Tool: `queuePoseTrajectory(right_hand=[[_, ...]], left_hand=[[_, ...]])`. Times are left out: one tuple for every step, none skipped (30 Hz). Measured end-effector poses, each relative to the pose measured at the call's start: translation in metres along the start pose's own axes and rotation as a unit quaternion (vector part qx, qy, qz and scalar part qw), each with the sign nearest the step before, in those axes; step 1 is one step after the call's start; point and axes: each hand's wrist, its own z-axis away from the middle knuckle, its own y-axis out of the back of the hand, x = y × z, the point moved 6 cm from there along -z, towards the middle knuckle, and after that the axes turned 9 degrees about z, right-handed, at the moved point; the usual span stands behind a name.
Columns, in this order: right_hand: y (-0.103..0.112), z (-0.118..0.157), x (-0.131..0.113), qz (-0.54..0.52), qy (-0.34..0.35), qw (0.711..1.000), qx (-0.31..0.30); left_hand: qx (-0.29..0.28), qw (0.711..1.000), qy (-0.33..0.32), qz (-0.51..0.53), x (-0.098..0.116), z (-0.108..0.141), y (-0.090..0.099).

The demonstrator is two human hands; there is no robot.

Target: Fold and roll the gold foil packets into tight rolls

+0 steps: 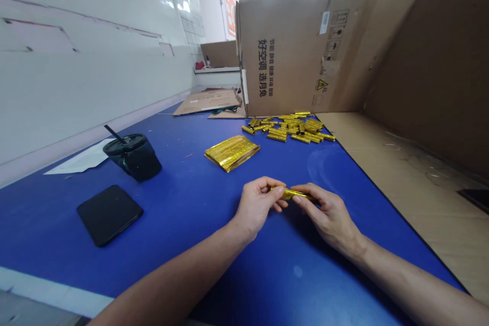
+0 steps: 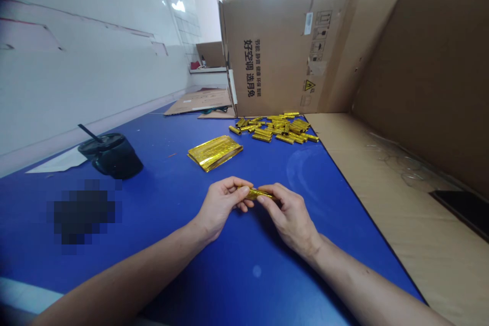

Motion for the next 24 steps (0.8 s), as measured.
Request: queuePoseTrajectory(right_hand=[[0.001, 0.000, 0.001, -0.008, -0.012, 1.000, 0.005], [0.002, -0.001, 0.003, -0.017, -0.027, 0.999, 0.009], [0.003, -0.001, 0.006, -0.027, -0.045, 0.999, 0.015], [0.004, -0.001, 0.008, -0.038, -0.061, 0.997, 0.020], [0.004, -0.001, 0.010, -0.047, -0.075, 0.996, 0.026], [0.005, -0.001, 0.012, -0.054, -0.084, 0.994, 0.031], [0.005, -0.001, 0.013, -0.058, -0.090, 0.994, 0.035], [0.005, -0.002, 0.014, -0.059, -0.092, 0.993, 0.037], [0.005, -0.002, 0.015, -0.057, -0.092, 0.993, 0.037], [0.005, -0.002, 0.015, -0.055, -0.092, 0.994, 0.032], [0.004, -0.002, 0.016, -0.056, -0.091, 0.994, 0.025], [0.003, -0.002, 0.016, -0.062, -0.092, 0.994, 0.017], [0.001, -0.001, 0.017, -0.071, -0.094, 0.993, 0.009], [0.001, -0.001, 0.018, -0.083, -0.097, 0.992, 0.004], [0.000, -0.001, 0.019, -0.095, -0.102, 0.990, 0.001], [-0.001, -0.001, 0.020, -0.105, -0.106, 0.989, -0.002], [-0.001, -0.001, 0.020, -0.112, -0.109, 0.988, -0.005], [-0.002, -0.001, 0.019, -0.115, -0.110, 0.987, -0.010], [-0.003, -0.002, 0.019, -0.115, -0.109, 0.987, -0.017], [-0.004, -0.002, 0.017, -0.113, -0.106, 0.988, -0.024], [-0.005, -0.002, 0.016, -0.110, -0.102, 0.988, -0.032], [-0.005, -0.003, 0.015, -0.108, -0.099, 0.988, -0.037], [-0.006, -0.003, 0.015, -0.108, -0.098, 0.988, -0.041], [-0.006, -0.003, 0.014, -0.110, -0.098, 0.988, -0.042]], left_hand=[[0.001, 1.000, 0.001, 0.004, 0.000, 0.000, 0.000], [0.002, 1.000, 0.003, 0.008, 0.000, -0.001, 0.001], [0.004, 1.000, 0.003, 0.012, 0.000, -0.001, 0.001], [0.008, 1.000, 0.003, 0.015, 0.001, -0.001, 0.002], [0.010, 1.000, 0.003, 0.016, 0.001, -0.001, 0.003], [0.009, 1.000, 0.003, 0.016, 0.001, -0.001, 0.003], [0.006, 1.000, 0.003, 0.013, 0.001, -0.001, 0.003], [0.000, 1.000, 0.004, 0.009, 0.000, -0.001, 0.003], [-0.008, 1.000, 0.007, 0.004, 0.000, -0.002, 0.002], [-0.016, 1.000, 0.011, -0.001, -0.001, -0.002, 0.001], [-0.022, 1.000, 0.016, -0.007, -0.001, -0.002, 0.000], [-0.024, 0.999, 0.021, -0.011, -0.002, -0.002, 0.000], [-0.022, 0.999, 0.026, -0.014, -0.002, -0.002, 0.000], [-0.015, 0.999, 0.029, -0.013, -0.003, -0.002, 0.001], [-0.007, 0.999, 0.030, -0.010, -0.002, -0.002, 0.002], [-0.001, 1.000, 0.029, -0.008, -0.002, -0.003, 0.003], [0.003, 1.000, 0.030, -0.007, -0.002, -0.003, 0.003], [0.003, 0.999, 0.032, -0.009, -0.003, -0.003, 0.003], [-0.001, 0.999, 0.035, -0.015, -0.004, -0.002, 0.003], [-0.005, 0.999, 0.038, -0.024, -0.005, -0.002, 0.003], [-0.008, 0.999, 0.042, -0.033, -0.006, -0.002, 0.002], [-0.008, 0.998, 0.043, -0.039, -0.007, -0.002, 0.002], [-0.005, 0.998, 0.043, -0.042, -0.008, -0.002, 0.002], [-0.001, 0.998, 0.041, -0.042, -0.008, -0.001, 0.003]])
